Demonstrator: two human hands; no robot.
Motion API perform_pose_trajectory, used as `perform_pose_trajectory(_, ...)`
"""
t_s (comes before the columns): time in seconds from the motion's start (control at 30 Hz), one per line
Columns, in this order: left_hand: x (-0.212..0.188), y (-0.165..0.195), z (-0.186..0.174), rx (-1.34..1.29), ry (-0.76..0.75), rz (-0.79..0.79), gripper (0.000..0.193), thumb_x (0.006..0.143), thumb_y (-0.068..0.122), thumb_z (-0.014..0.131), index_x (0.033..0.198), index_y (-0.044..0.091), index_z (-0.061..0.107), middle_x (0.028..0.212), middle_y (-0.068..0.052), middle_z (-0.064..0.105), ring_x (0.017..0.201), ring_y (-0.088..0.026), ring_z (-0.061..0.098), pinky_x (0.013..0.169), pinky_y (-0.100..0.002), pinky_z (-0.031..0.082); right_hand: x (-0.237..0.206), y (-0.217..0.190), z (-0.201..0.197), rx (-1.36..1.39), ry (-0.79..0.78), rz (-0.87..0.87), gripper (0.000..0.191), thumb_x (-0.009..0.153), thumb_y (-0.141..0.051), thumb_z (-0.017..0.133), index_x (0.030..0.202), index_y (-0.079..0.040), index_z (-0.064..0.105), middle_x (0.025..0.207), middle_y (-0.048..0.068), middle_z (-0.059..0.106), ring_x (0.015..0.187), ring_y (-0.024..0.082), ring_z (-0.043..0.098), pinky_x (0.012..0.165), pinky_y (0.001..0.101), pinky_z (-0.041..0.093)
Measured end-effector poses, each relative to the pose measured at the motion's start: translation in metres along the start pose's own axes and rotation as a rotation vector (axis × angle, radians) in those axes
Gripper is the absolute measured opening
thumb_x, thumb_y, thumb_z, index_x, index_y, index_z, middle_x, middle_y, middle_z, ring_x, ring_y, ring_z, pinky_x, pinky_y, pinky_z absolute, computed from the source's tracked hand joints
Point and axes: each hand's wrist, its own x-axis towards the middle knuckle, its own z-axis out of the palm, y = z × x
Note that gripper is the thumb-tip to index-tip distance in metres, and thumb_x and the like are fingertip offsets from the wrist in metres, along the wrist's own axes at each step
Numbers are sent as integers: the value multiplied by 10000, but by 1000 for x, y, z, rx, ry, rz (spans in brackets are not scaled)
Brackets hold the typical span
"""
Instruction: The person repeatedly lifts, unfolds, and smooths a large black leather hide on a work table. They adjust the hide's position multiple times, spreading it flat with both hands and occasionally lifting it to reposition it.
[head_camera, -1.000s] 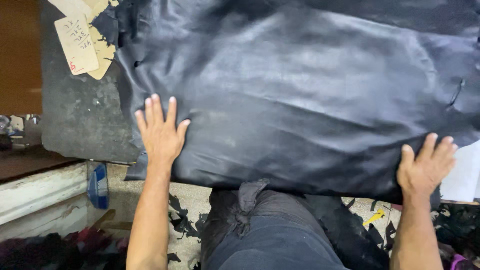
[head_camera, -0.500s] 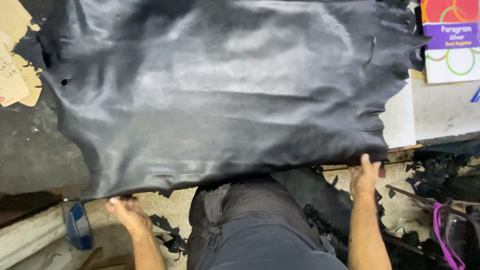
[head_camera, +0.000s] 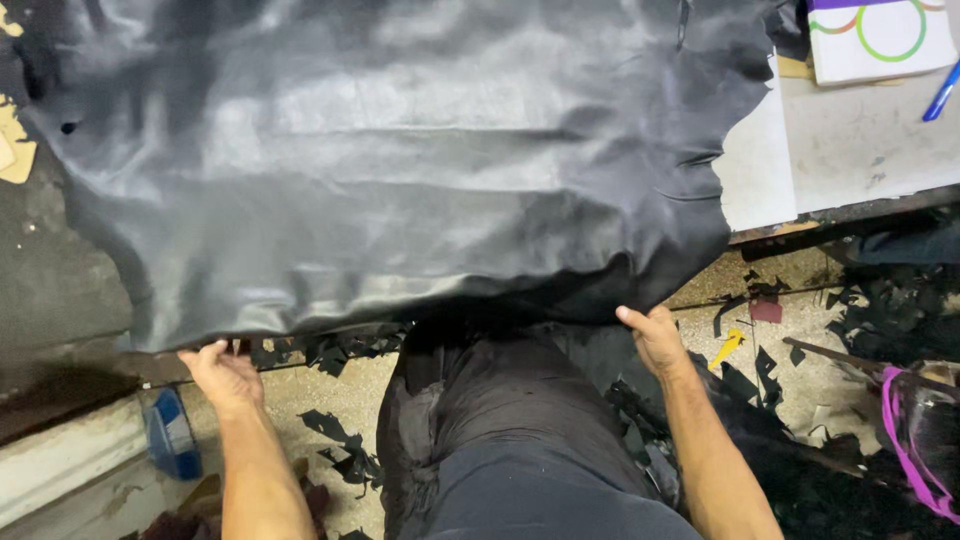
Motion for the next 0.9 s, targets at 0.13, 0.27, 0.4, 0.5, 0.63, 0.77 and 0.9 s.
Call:
perform_pose_trajectory(0.13, -5, 4, 2, -33, -66, -41, 583, 840, -72, 537, 1387, 130, 512, 1258, -61, 622, 1143, -227, 644, 983, -432, 579, -5, -11, 3, 251, 74, -224, 311, 954, -34, 672, 1258, -16, 609, 1209, 96, 684, 1081, 217, 661, 990, 391, 506)
perform_pose_trajectory(0.27, -15, 8, 0, 126, -58, -74, 320, 972, -44, 586, 1238, 132, 609, 1153, -46, 670, 999, -213, 660, 847, -420, 529, -18, -19, 8, 235, 115, -339, 308, 940, -23, 633, 1247, -39, 614, 1230, 67, 691, 1116, 186, 669, 1051, 350, 507)
perform_pose_trajectory(0.4, -26, 12, -17, 183, -89, -51, 196, 1055, 47, 574, 1242, 82, 621, 1139, -73, 687, 973, -220, 681, 888, -433, 551, -34, -9, 3, 186, 211, -321, 185, 1009, -32, 623, 1193, -17, 642, 1225, 92, 693, 1102, 195, 651, 1050, 354, 498)
perform_pose_trajectory(0.5, -36, 12, -47, 99, -177, -42, 217, 1053, 75, 541, 1256, 47, 616, 1189, -76, 684, 1045, -213, 685, 952, -409, 559, -56, 4, -7, 230, 265, -358, 168, 1013, -48, 641, 1178, -18, 643, 1231, 113, 687, 1133, 213, 648, 1075, 368, 493)
perform_pose_trajectory(0.63, -50, 14, -108, 92, -184, 107, 192, 1116, 105, 515, 1264, 14, 596, 1254, -92, 668, 1126, -185, 655, 1047, -349, 525, -94, 16, -23, 332, 250, -363, 288, 948, -53, 650, 1234, -21, 633, 1237, 104, 671, 1166, 258, 638, 1108, 423, 492)
perform_pose_trajectory(0.77, -69, 13, -159, 148, -90, 126, 168, 1222, 162, 508, 1213, 1, 555, 1204, -112, 637, 1071, -193, 615, 996, -376, 528, -140, 32, -23, 345, 195, -316, 554, 818, -67, 579, 1370, -30, 605, 1343, 102, 665, 1269, 280, 626, 1158, 449, 465)
perform_pose_trajectory(0.9, -88, 19, -168, 71, -10, -25, 224, 1120, 204, 468, 1218, 40, 584, 1220, -96, 671, 1081, -211, 676, 958, -395, 574, -167, 45, -27, 351, 275, -270, 576, 811, -66, 583, 1386, -42, 574, 1357, 113, 646, 1275, 319, 620, 1172, 504, 455)
